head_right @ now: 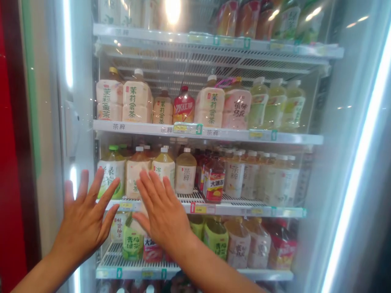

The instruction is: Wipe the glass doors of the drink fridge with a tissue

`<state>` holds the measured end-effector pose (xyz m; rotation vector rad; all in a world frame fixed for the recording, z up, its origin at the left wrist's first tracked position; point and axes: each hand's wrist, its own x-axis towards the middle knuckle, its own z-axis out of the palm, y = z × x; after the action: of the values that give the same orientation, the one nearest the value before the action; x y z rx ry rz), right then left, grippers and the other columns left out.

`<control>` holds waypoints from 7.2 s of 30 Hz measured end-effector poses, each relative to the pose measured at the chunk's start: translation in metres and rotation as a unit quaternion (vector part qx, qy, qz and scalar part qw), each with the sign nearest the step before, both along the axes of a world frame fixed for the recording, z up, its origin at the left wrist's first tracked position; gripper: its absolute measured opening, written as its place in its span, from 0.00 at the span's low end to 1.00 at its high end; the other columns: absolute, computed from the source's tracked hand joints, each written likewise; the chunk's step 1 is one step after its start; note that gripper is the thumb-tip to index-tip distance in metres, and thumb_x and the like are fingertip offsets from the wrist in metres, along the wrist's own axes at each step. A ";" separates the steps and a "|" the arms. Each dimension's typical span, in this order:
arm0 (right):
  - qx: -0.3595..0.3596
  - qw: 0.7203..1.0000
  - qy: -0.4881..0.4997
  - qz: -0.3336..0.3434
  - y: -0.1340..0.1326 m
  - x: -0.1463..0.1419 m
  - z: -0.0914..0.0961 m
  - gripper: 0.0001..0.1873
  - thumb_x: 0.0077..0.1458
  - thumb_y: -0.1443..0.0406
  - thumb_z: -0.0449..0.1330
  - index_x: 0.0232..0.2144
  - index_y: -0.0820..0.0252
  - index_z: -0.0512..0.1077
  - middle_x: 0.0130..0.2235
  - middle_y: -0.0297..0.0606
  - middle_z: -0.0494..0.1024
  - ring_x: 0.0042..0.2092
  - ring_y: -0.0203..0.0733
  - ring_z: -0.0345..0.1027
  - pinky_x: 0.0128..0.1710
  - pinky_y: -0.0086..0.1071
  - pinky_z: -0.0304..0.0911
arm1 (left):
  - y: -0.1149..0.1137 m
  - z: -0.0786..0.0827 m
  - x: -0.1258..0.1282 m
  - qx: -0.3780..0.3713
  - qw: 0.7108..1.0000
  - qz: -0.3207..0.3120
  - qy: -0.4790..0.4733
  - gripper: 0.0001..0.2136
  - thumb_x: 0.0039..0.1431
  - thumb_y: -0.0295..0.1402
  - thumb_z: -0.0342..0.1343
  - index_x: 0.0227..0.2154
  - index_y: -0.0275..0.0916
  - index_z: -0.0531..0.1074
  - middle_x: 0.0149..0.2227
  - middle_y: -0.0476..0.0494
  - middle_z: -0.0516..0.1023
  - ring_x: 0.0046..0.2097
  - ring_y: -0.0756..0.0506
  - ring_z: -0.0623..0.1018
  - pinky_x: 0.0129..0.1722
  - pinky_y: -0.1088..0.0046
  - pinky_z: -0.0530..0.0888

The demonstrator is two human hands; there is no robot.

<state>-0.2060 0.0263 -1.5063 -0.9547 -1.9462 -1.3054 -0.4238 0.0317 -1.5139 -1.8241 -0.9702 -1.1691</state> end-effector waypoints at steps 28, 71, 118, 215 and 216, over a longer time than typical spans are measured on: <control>-0.024 0.982 0.148 -0.115 -0.037 0.062 -0.196 0.40 0.68 0.66 0.48 0.73 0.74 0.34 0.76 0.50 0.31 0.77 0.55 0.26 0.74 0.54 0.41 | -0.037 -0.151 0.106 -0.081 0.995 -0.044 -0.027 0.38 0.62 0.32 0.59 0.72 0.39 0.49 0.75 0.27 0.40 0.75 0.26 0.40 0.72 0.33 0.41; 0.006 0.939 0.296 -0.175 -0.046 0.210 -0.214 0.39 0.71 0.60 0.41 0.73 0.74 0.30 0.76 0.53 0.28 0.76 0.60 0.24 0.68 0.67 0.51 | -0.042 -0.137 0.217 -0.028 0.996 -0.080 0.042 0.42 0.58 0.26 0.62 0.72 0.51 0.49 0.76 0.37 0.38 0.75 0.26 0.37 0.71 0.30 0.38; -0.033 0.984 0.168 -0.055 -0.018 -0.038 -0.174 0.44 0.69 0.58 0.51 0.74 0.72 0.32 0.75 0.48 0.29 0.77 0.56 0.21 0.74 0.59 0.29 | -0.035 -0.184 0.022 -0.124 0.989 -0.014 -0.083 0.35 0.64 0.31 0.55 0.71 0.52 0.50 0.75 0.42 0.41 0.76 0.32 0.42 0.71 0.33 0.41; -0.023 0.991 0.128 -0.029 -0.003 -0.071 -0.115 0.44 0.69 0.60 0.51 0.74 0.71 0.31 0.76 0.49 0.31 0.77 0.56 0.22 0.74 0.59 0.30 | -0.033 -0.161 0.018 -0.068 0.967 -0.070 -0.234 0.36 0.65 0.27 0.54 0.71 0.55 0.48 0.76 0.45 0.40 0.76 0.30 0.41 0.71 0.31 0.40; -0.027 0.993 0.109 -0.023 -0.007 -0.073 -0.136 0.44 0.68 0.61 0.51 0.74 0.72 0.32 0.76 0.48 0.32 0.77 0.55 0.23 0.75 0.56 0.27 | -0.033 -0.162 0.015 -0.067 0.968 -0.071 -0.233 0.36 0.65 0.27 0.54 0.71 0.54 0.48 0.76 0.45 0.40 0.76 0.31 0.42 0.72 0.33 0.41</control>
<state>-0.2794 0.0192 -1.6424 -1.1255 -1.8087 -1.1260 -0.4086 -0.0011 -1.6757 -1.7797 -1.2183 -1.7082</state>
